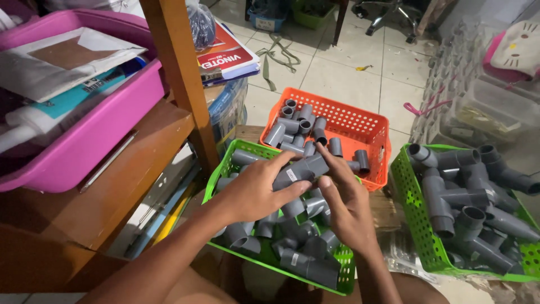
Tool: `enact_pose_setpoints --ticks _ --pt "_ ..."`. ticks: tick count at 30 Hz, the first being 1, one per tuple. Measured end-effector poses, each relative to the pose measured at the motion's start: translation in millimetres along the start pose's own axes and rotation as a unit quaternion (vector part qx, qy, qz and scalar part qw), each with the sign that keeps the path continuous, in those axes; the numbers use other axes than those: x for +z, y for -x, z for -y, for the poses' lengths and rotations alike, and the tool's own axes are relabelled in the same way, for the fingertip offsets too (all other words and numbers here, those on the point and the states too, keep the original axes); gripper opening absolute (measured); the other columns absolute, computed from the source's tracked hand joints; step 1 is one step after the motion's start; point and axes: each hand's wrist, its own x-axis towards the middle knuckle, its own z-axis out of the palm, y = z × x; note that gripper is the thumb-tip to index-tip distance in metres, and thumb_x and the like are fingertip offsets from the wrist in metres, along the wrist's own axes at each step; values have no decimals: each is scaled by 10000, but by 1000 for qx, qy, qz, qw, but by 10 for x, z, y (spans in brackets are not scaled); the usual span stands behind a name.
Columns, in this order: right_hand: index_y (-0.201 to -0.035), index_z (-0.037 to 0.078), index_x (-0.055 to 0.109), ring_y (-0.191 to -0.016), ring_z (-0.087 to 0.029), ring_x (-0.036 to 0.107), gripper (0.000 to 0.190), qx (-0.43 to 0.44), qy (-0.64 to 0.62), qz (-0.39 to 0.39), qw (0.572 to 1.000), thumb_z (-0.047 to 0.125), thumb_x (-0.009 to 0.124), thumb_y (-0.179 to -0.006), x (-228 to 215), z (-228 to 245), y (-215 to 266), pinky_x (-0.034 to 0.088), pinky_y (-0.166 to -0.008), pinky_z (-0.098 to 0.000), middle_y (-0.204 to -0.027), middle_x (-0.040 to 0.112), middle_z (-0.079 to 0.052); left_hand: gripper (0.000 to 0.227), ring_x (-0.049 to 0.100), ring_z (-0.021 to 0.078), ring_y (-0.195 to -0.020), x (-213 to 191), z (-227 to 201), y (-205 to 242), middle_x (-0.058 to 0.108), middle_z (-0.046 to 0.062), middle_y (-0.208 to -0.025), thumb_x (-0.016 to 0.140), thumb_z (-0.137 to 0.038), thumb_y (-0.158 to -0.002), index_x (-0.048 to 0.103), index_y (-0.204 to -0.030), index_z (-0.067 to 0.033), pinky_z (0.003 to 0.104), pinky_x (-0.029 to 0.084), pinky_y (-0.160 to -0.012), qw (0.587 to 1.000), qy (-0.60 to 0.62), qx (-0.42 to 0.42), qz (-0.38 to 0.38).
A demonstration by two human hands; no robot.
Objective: Sorting and organizing various PVC pipe fittings into different plastic baskets by type and size.
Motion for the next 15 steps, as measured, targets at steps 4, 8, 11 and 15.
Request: enact_pose_setpoints --ticks 4,8,11,15 --pt "-1563 7 364 -1338 -310 494 610 6 -22 33 999 332 391 -1048 -69 -46 -153 436 -1077 -466 -1487 492 -222 679 708 270 -839 -43 -88 -68 745 121 -1039 525 -509 -923 460 -1505 -166 373 496 -720 993 -35 -101 44" --pt "-1562 36 389 -1152 -369 627 518 27 31 27 999 194 452 -1073 -237 -304 -566 579 -882 -469 -1343 601 -270 637 771 369 -843 -8 181 -100 752 229 -1107 611 -407 -955 457 -1543 -212 460 608 -682 998 59 -25 -29" --pt "-1536 129 464 -1139 -533 640 553 55 210 83 973 219 632 -1017 -370 -720 -944 575 -880 -602 -1349 564 -289 617 755 342 -772 -23 190 -82 743 221 -1070 580 -351 -964 441 -1549 -215 425 616 -624 992 102 -51 -50" --pt "-1461 82 553 -1119 -603 611 540 44 363 187 912 252 666 -961 -395 -1232 -1300 502 -977 -660 -1315 558 -323 596 731 300 -666 -133 185 -99 728 208 -1015 534 -267 -976 417 -1558 -220 373 629 -537 980 156 -85 -88"
